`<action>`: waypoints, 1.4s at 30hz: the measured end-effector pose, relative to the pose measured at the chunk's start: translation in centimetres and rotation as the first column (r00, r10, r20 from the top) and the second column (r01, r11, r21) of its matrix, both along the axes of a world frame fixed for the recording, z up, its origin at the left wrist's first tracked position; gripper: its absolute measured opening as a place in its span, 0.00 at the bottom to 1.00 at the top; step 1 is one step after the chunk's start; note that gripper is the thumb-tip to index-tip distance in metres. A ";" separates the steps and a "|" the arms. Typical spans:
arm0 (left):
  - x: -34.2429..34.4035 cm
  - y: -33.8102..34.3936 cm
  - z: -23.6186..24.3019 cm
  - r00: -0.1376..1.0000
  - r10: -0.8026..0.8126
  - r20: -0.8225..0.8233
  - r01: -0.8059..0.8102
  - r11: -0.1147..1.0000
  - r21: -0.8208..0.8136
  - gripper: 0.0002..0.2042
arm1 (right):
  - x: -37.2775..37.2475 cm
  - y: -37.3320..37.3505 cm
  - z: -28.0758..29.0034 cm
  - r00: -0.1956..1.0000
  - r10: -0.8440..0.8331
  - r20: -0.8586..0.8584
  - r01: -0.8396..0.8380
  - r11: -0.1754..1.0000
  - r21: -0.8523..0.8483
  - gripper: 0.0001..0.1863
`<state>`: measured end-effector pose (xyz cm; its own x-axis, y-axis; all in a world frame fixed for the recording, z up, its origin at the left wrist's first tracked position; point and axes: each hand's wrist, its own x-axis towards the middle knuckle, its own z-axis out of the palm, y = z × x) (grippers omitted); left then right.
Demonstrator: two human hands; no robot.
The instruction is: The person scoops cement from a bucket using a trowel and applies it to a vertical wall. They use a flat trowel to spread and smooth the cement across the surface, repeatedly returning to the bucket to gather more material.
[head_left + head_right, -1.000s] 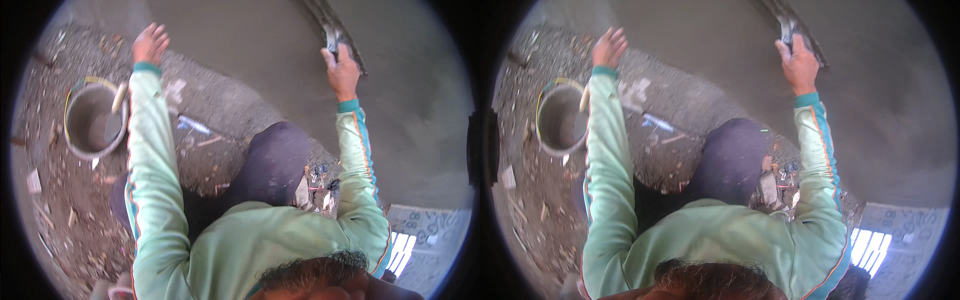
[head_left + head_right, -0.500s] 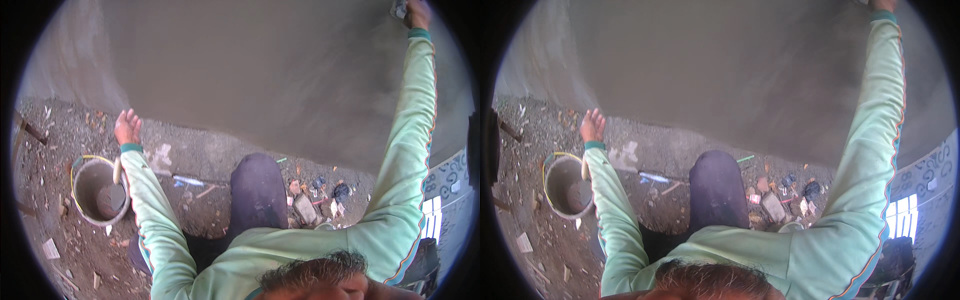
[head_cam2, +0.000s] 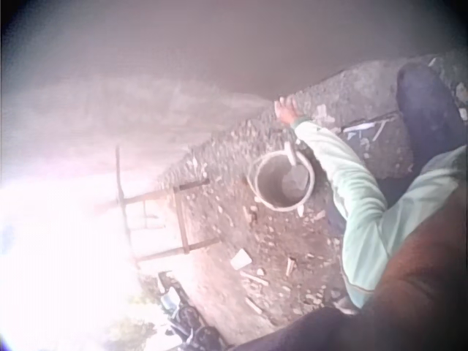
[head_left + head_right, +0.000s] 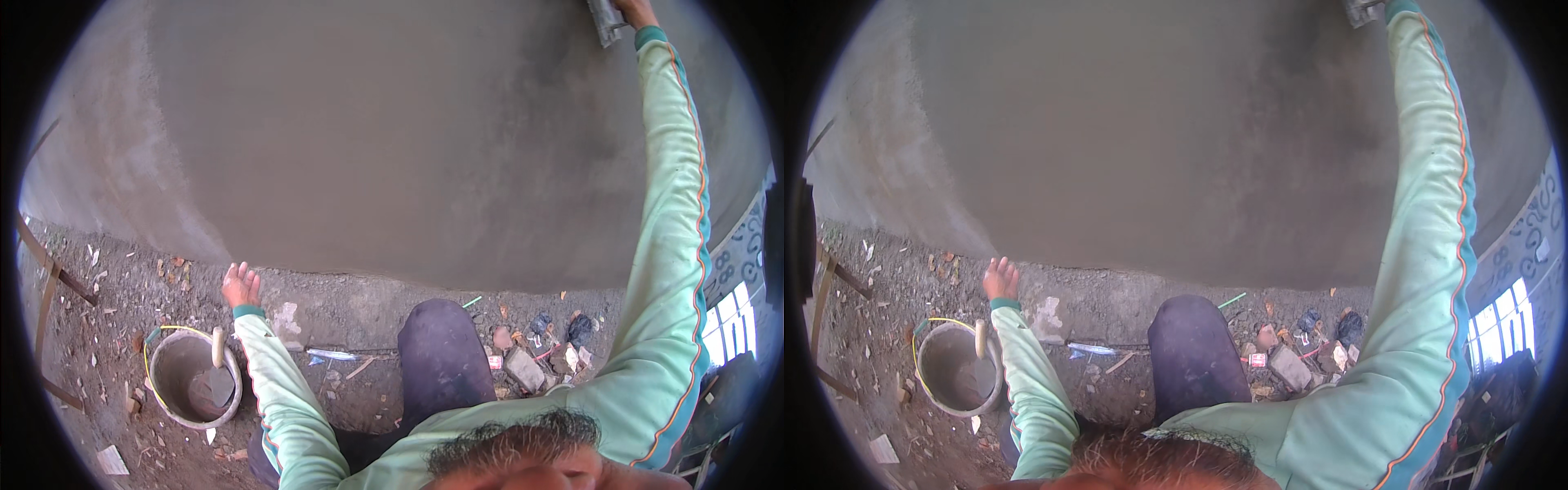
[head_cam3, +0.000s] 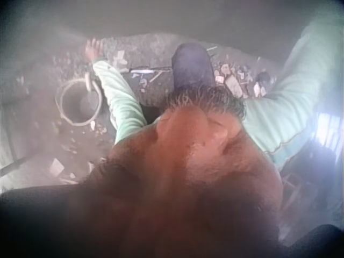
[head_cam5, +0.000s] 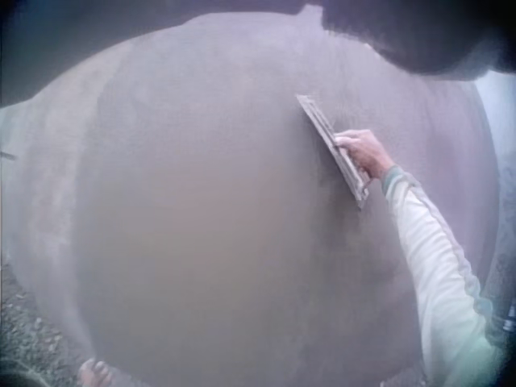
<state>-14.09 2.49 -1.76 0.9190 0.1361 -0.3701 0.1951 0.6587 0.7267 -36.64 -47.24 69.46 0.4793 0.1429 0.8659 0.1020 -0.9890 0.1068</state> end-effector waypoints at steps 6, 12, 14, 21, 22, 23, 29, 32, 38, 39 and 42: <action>0.3 0.5 -2.7 0.998 0.003 -0.066 0.001 0.999 0.055 0.28 | 2.0 5.3 -16.3 0.967 -0.157 -0.200 0.111 0.969 -0.221 0.18; -2.0 -2.1 -2.4 0.995 -0.049 -0.085 0.054 0.997 0.063 0.29 | 2.7 2.4 -26.6 0.909 -0.376 -0.178 0.270 0.859 -0.436 0.22; -2.3 -1.5 -1.8 0.996 -0.037 -0.077 0.043 0.996 0.079 0.29 | 2.9 1.5 -32.2 0.936 -0.310 -0.167 0.207 0.868 -0.450 0.23; -3.1 -1.7 2.7 1.000 -0.006 -0.004 0.006 0.998 0.055 0.26 | 1.5 -0.8 -52.6 0.905 -0.239 -0.351 -0.017 0.805 -0.592 0.23; -3.3 -1.6 3.1 1.000 -0.004 0.009 0.003 0.999 0.046 0.25 | 0.6 -1.9 -56.5 0.828 -0.303 -0.473 -0.052 0.798 -0.601 0.24; -3.2 -1.8 3.3 1.000 -0.005 0.026 0.005 1.000 0.030 0.25 | -0.6 -2.8 -60.1 0.730 -0.371 -0.574 -0.083 0.785 -0.613 0.25; -2.9 -2.2 5.3 0.994 0.063 0.084 -0.067 0.997 0.040 0.24 | -1.6 0.6 -57.7 0.782 -0.182 -0.596 0.002 0.957 -0.289 0.24; -2.8 -1.5 5.6 0.994 0.094 0.047 -0.099 0.988 0.115 0.25 | 2.3 1.9 -39.9 0.988 0.004 -0.156 -0.033 0.982 -0.185 0.21; -2.8 -3.6 3.4 1.000 0.020 0.017 -0.022 0.995 0.096 0.27 | 3.9 3.1 -15.0 0.988 0.130 0.086 -0.143 0.976 0.166 0.17; -2.8 -3.6 2.9 1.000 0.017 0.009 -0.017 0.995 0.097 0.27 | 4.3 5.5 -17.0 0.985 0.170 0.021 -0.171 0.957 0.236 0.17; -2.3 -4.3 2.3 1.000 -0.001 0.002 0.001 0.996 0.093 0.27 | 7.1 8.5 -24.8 0.997 0.030 0.066 -0.011 0.961 -0.276 0.19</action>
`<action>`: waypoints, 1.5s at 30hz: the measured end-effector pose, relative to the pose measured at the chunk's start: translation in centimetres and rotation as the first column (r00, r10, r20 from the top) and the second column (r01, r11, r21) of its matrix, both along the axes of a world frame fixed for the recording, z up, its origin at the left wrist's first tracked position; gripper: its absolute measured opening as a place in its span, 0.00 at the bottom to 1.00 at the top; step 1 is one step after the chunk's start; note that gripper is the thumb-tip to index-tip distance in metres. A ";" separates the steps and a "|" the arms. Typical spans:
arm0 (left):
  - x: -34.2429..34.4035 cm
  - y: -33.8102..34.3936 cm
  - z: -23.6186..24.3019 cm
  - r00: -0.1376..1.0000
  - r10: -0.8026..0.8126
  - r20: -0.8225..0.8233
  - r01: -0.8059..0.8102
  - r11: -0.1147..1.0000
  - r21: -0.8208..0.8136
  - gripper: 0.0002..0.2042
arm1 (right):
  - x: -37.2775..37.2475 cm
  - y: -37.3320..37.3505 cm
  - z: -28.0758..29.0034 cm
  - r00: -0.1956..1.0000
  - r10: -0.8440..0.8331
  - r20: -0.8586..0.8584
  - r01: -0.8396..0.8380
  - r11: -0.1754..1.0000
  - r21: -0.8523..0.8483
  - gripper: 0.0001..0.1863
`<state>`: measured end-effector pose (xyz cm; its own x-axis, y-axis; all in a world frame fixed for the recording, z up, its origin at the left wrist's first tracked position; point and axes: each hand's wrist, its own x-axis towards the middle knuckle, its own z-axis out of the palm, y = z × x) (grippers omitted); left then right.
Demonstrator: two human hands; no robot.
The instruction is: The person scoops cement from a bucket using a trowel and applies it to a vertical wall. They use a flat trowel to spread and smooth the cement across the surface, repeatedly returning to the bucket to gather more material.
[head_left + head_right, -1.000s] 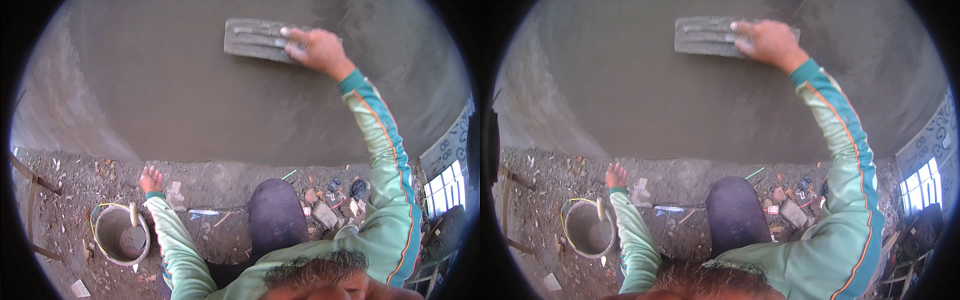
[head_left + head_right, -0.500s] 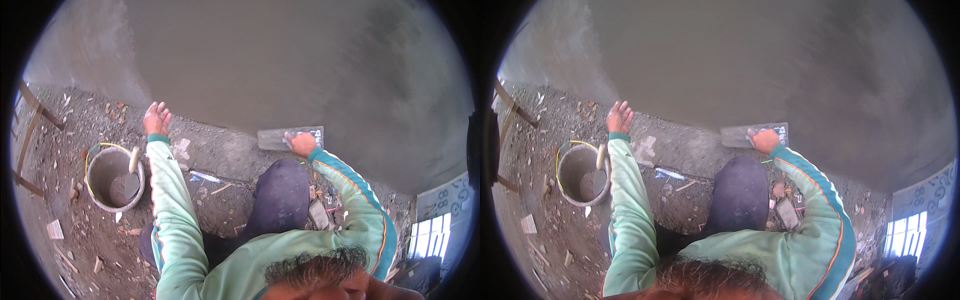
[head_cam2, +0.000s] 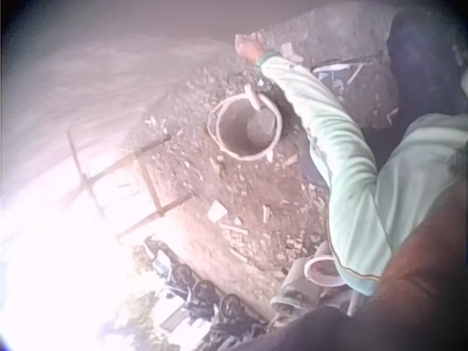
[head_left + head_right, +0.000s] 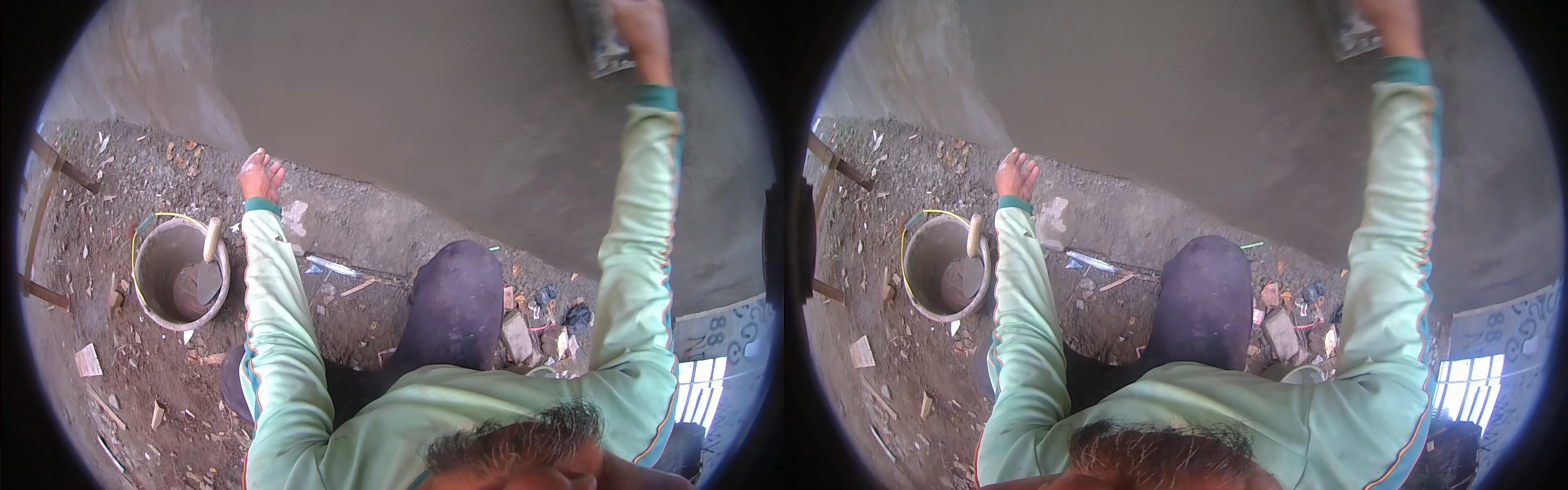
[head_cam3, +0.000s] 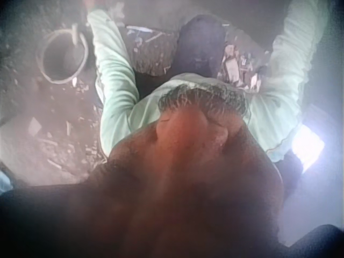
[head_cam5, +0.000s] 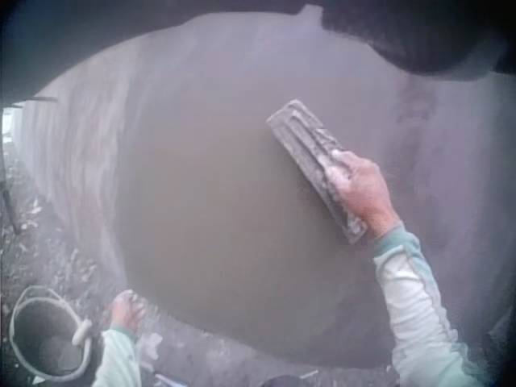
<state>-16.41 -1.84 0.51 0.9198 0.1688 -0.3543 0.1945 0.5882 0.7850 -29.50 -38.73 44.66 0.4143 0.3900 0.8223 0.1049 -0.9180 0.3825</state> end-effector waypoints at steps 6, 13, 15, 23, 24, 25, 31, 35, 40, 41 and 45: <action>-0.4 2.0 -0.9 1.000 -0.030 -0.009 0.030 0.999 0.037 0.26 | 4.4 3.2 -20.5 0.929 -0.202 -0.310 0.162 0.976 -0.148 0.23; -0.9 3.3 2.2 0.998 0.029 0.057 -0.028 1.000 -0.010 0.27 | 0.2 -1.4 -40.5 0.442 -0.479 -0.759 0.040 0.855 -0.516 0.27; -1.2 2.9 4.0 0.994 0.050 0.099 -0.046 0.998 -0.043 0.27 | -2.6 -5.3 -42.8 0.273 -0.594 -0.757 -0.001 0.787 -0.617 0.22; 3.3 4.9 -2.0 0.983 -0.003 0.181 0.042 0.976 -0.216 0.25 | -6.0 2.0 -23.7 0.511 0.409 -0.756 0.128 0.834 0.537 0.26; 3.6 3.9 -3.0 0.983 -0.015 0.183 0.060 0.968 -0.243 0.25 | -6.1 1.4 -22.8 0.438 0.530 -0.726 0.217 0.722 0.658 0.25; 3.8 2.9 -3.6 0.982 -0.025 0.188 0.076 0.960 -0.269 0.25 | -6.5 2.2 -22.4 0.388 0.625 -0.678 0.211 0.656 0.725 0.25; 4.4 2.8 -5.1 0.969 0.011 0.245 0.059 0.959 -0.278 0.19 | -3.4 0.3 -35.4 0.543 0.240 -0.805 -0.234 0.964 0.129 0.18; 3.2 5.4 -5.0 0.969 0.004 0.245 0.057 0.969 -0.242 0.19 | -1.9 -0.9 -47.6 0.502 -0.061 -0.863 -0.056 0.993 -0.103 0.14; 1.2 4.2 -2.8 0.984 0.030 0.173 -0.003 0.988 -0.154 0.21 | -0.9 -2.8 -53.4 0.477 -0.181 -0.860 -0.012 0.977 -0.212 0.17; 1.0 4.4 -2.8 0.985 0.019 0.171 0.006 0.989 -0.149 0.21 | -0.7 -2.5 -53.2 0.494 -0.191 -0.848 -0.004 0.975 -0.222 0.17; 1.6 4.4 -2.6 0.986 0.040 0.161 -0.027 0.997 -0.079 0.22 | 0.2 -1.4 -49.0 0.595 -0.162 -0.787 0.013 0.981 -0.191 0.17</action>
